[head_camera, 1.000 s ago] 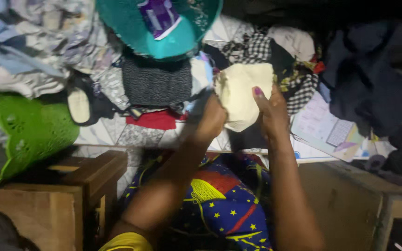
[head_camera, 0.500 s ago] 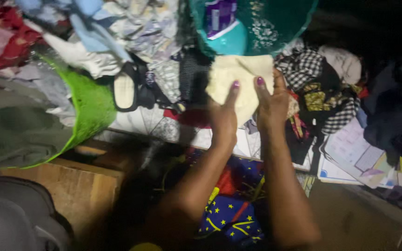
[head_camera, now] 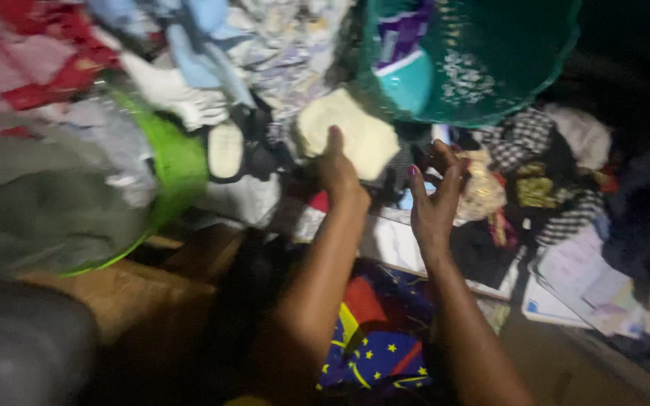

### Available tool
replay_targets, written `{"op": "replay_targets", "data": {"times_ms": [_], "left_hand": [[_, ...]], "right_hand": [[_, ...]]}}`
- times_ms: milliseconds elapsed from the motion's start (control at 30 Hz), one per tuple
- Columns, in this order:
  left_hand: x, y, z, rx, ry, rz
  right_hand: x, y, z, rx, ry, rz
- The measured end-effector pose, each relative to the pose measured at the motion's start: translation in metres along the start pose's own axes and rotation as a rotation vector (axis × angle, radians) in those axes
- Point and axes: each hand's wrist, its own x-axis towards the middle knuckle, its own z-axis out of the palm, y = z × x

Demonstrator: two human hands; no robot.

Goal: The person sorts various pieces of laundry by hand, picking up items one at a time from a pile, shaking them out, and placing them into different stacks.

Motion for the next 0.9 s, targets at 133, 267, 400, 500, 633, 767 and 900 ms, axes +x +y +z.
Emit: {"op": "replay_targets", "data": {"times_ms": [133, 267, 400, 500, 633, 767, 900], "left_hand": [[0.020, -0.010, -0.018, 0.631, -0.071, 0.214], [0.023, 0.002, -0.012, -0.053, 0.002, 0.106], [-0.029, 0.022, 0.003, 0.644, 0.328, 0.701], [-0.082, 0.024, 0.016, 0.865, 0.223, 1.205], [-0.150, -0.015, 0.047, 0.701, -0.223, 1.312], [-0.186, -0.046, 0.058, 0.786, -0.713, 0.970], [-0.179, -0.087, 0.075, 0.779, -0.898, 0.655]], "right_hand": [[0.010, 0.014, -0.030, -0.055, 0.077, 0.011], [0.010, 0.026, -0.061, -0.107, 0.115, 0.100], [0.018, 0.067, -0.138, -0.450, 0.140, -0.198], [0.012, 0.110, -0.203, -0.592, 0.250, -0.066], [-0.008, 0.157, -0.245, -0.591, 0.223, 0.080], [-0.012, 0.195, -0.231, -0.457, 0.147, 0.140], [-0.004, 0.210, -0.221, -0.552, 0.185, 0.125]]}}
